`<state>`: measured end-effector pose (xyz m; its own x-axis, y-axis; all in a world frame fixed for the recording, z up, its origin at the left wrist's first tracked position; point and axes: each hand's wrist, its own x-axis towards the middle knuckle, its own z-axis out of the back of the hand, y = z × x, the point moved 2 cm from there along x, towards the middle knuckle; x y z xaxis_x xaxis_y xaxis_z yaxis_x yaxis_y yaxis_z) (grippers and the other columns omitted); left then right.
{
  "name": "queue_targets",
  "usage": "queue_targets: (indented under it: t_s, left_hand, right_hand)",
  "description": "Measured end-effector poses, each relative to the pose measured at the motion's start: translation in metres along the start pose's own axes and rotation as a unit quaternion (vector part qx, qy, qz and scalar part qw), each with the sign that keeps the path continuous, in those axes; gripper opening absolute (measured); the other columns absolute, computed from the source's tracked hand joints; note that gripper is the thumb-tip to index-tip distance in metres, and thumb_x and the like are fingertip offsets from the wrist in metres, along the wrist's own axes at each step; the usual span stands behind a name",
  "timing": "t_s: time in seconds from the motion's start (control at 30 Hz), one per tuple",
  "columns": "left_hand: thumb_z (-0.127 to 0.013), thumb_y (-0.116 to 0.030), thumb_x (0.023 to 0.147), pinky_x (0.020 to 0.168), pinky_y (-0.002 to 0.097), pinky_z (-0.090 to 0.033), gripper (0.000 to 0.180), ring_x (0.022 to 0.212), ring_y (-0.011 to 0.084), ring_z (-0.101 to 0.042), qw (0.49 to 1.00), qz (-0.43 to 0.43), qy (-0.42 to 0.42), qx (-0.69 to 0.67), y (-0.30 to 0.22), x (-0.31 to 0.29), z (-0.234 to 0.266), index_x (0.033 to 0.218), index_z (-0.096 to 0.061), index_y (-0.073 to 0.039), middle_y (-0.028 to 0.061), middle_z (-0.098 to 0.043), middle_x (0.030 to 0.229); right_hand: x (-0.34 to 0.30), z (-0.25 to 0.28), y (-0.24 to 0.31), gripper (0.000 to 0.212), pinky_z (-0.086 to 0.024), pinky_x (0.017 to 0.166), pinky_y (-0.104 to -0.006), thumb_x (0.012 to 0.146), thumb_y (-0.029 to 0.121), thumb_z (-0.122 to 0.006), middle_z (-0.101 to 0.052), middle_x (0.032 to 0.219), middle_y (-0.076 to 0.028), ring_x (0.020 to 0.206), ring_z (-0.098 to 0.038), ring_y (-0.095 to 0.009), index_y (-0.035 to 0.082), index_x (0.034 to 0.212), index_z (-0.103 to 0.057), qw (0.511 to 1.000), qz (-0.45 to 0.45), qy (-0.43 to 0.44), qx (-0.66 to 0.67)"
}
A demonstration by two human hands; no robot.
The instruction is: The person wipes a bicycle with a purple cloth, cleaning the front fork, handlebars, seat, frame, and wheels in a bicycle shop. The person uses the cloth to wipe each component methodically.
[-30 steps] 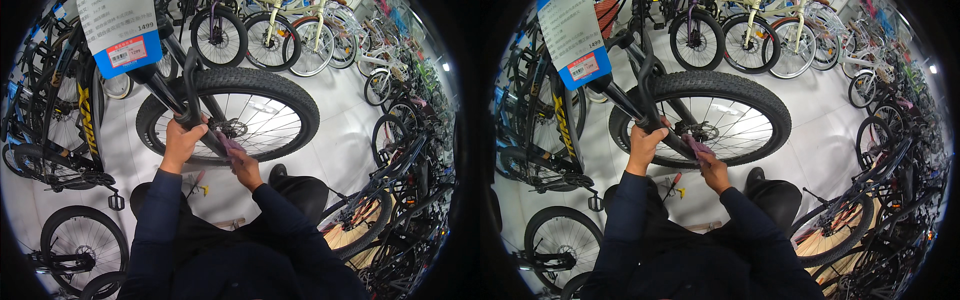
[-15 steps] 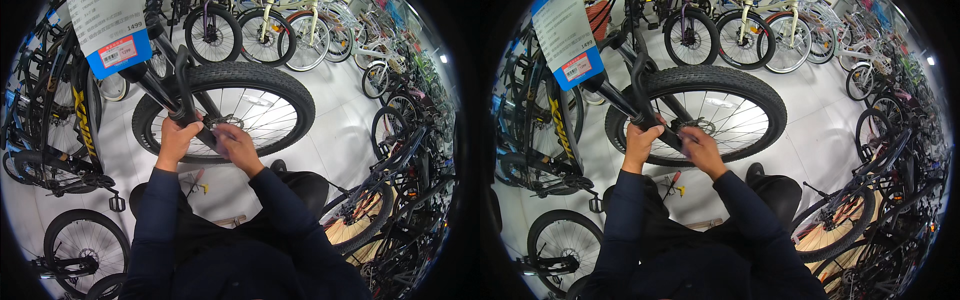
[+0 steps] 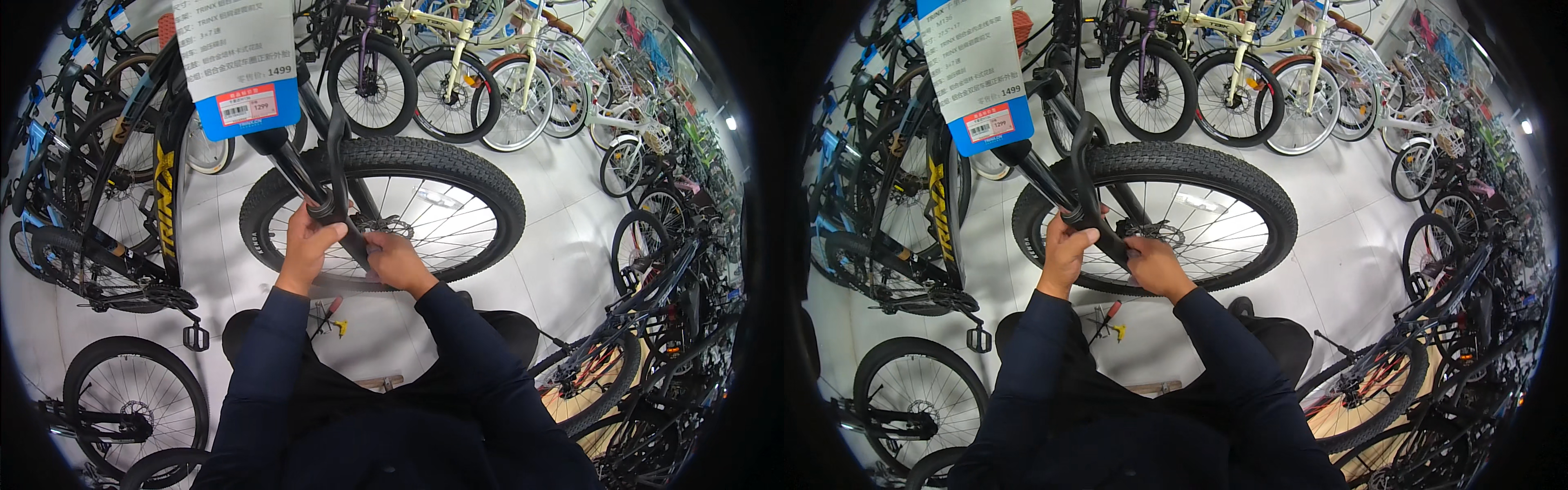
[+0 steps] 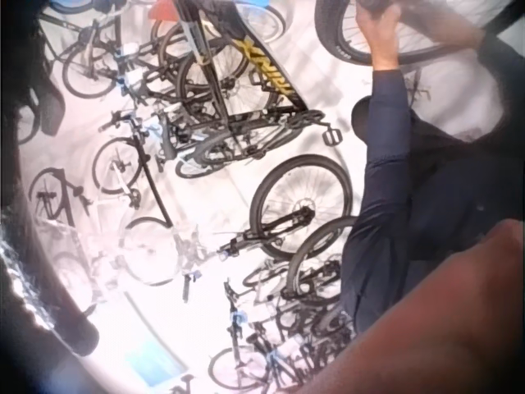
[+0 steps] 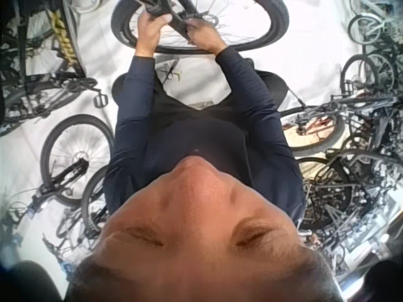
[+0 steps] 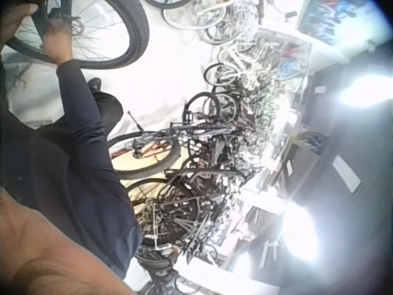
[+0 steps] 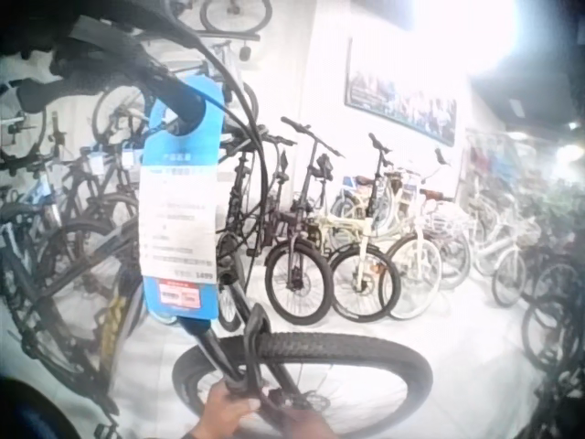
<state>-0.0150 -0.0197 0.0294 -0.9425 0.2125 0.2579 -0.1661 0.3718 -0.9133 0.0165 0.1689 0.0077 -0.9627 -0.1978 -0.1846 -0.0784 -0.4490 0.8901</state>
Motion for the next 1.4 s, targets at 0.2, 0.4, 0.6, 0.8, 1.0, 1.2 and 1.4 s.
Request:
queue_targets:
  t_s: [0.2, 0.4, 0.6, 0.8, 1.0, 1.2, 1.4]
  left_hand:
    - [-0.062, -0.019, 0.09, 0.108, 0.0328, -0.043, 0.053, 0.119, 0.0176, -0.061, 0.989, -0.056, -0.006, -0.14, -0.001, 0.002, 0.0, 0.138, -0.055, 0.002, 0.0083, -0.065, 0.128]
    - [-0.061, -0.022, 0.091, 0.111, 0.0339, -0.042, 0.057, 0.121, 0.0179, -0.06, 0.993, -0.024, 0.013, -0.113, -0.001, 0.003, 0.0, 0.142, -0.053, 0.003, 0.0089, -0.065, 0.13]
    - [-0.066, -0.019, 0.093, 0.109, 0.0328, -0.043, 0.053, 0.119, 0.0165, -0.061, 0.994, -0.028, 0.016, -0.103, 0.004, 0.005, -0.004, 0.141, -0.056, 0.002, 0.0077, -0.066, 0.127]
    - [-0.071, -0.011, 0.094, 0.104, 0.0307, -0.047, 0.045, 0.114, 0.0139, -0.063, 0.995, -0.03, 0.017, -0.098, 0.002, 0.008, -0.007, 0.136, -0.059, 0.0, 0.0045, -0.069, 0.122]
    - [-0.071, -0.011, 0.096, 0.102, 0.0289, -0.048, 0.046, 0.114, 0.0124, -0.063, 0.987, -0.017, 0.04, -0.153, 0.005, 0.012, -0.01, 0.139, -0.056, -0.002, 0.0034, -0.068, 0.124]
    - [-0.07, -0.01, 0.097, 0.099, 0.0273, -0.049, 0.053, 0.114, 0.0109, -0.063, 0.986, -0.012, 0.026, -0.163, 0.015, 0.021, -0.009, 0.146, -0.051, -0.003, 0.0016, -0.065, 0.13]
    - [-0.056, 0.008, 0.088, 0.094, 0.0274, -0.05, 0.058, 0.112, 0.0117, -0.064, 0.989, 0.002, 0.013, -0.148, 0.016, 0.023, -0.012, 0.145, -0.051, -0.005, 0.0023, -0.065, 0.125]
  right_hand:
    - [0.001, 0.015, 0.088, 0.041, -0.054, 0.058, -0.0302, 0.087, 0.0, -0.05, -0.066, 0.084, -0.008, 0.065, -0.068, -0.016, -0.001, 0.124, -0.067, 0.972, 0.096, 0.004, 0.215]
    - [-0.012, 0.002, 0.088, 0.055, -0.05, 0.057, -0.0255, 0.09, -0.004, -0.047, -0.063, 0.087, -0.004, 0.068, -0.065, -0.013, 0.002, 0.144, -0.056, 0.944, 0.046, -0.012, 0.327]
    - [-0.019, -0.001, 0.088, 0.057, -0.055, 0.064, -0.0302, 0.092, -0.003, -0.05, -0.066, 0.087, -0.006, 0.067, -0.064, -0.013, 0.006, 0.148, -0.053, 0.978, 0.089, -0.076, 0.175]
    - [-0.021, 0.003, 0.092, 0.047, -0.054, 0.063, -0.0262, 0.095, -0.002, -0.05, -0.067, 0.092, -0.005, 0.075, -0.068, -0.012, 0.002, 0.141, -0.059, 0.983, 0.129, -0.119, 0.045]
    - [-0.035, 0.028, 0.134, 0.036, -0.054, 0.087, -0.0266, 0.093, -0.006, -0.053, -0.073, 0.112, -0.008, 0.098, -0.069, -0.014, -0.002, 0.126, -0.066, 0.935, 0.302, -0.155, 0.1]
    - [0.011, 0.039, 0.157, 0.053, -0.048, 0.108, -0.0368, 0.09, -0.002, -0.06, -0.061, 0.142, -0.02, 0.128, -0.062, -0.032, 0.003, 0.143, -0.058, 0.905, 0.378, -0.191, -0.047]
    - [-0.01, 0.021, 0.094, 0.064, -0.053, 0.104, -0.0397, 0.084, -0.01, -0.062, -0.059, 0.145, -0.025, 0.127, -0.063, -0.043, 0.009, 0.145, -0.058, 0.893, 0.367, -0.211, -0.153]
